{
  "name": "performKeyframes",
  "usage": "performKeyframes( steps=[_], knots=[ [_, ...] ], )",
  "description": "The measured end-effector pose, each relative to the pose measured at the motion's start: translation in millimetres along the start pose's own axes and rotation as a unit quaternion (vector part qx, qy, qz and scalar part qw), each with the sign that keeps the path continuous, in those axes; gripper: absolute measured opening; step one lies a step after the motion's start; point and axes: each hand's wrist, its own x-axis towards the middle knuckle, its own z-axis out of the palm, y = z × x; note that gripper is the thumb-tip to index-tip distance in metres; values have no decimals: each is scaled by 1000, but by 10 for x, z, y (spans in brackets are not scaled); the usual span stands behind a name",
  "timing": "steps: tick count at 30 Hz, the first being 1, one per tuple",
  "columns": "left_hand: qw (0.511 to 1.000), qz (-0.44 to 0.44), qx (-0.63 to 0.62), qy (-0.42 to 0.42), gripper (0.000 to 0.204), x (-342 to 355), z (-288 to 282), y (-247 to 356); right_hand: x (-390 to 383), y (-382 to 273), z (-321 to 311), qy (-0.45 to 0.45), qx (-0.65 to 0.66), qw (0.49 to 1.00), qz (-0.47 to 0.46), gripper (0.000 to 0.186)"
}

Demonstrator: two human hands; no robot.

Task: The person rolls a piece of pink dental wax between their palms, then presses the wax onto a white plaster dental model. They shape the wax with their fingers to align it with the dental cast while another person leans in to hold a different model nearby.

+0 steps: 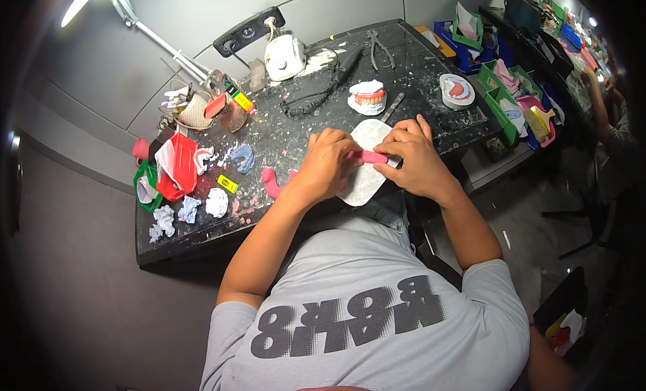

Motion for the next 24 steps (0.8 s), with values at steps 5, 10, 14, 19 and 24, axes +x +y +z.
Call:
performKeyframes(
  steps=[5, 10, 14, 19, 24],
  knots=[
    [1000, -11, 6, -28, 17, -2, -112, -21, -9, 47, -46, -21, 5, 1000, 6, 24],
    [998, -37, -4, -50, 16, 16, -125, -17, -31, 53, -13, 1, -6, 1000, -21, 23],
    [999, -29, -4, -35, 16, -4, -115, -34, -55, 53, -10, 10, -10, 1000, -15, 23],
    [999, -25, -2, -28, 16, -12, -133, -42, -65, 95, 48, 29, 5, 999, -33, 20],
    [999, -25, 4, -38, 15, 5, -141, -41, -56, 115, 53, 35, 10, 998, -43, 20]
  ],
)
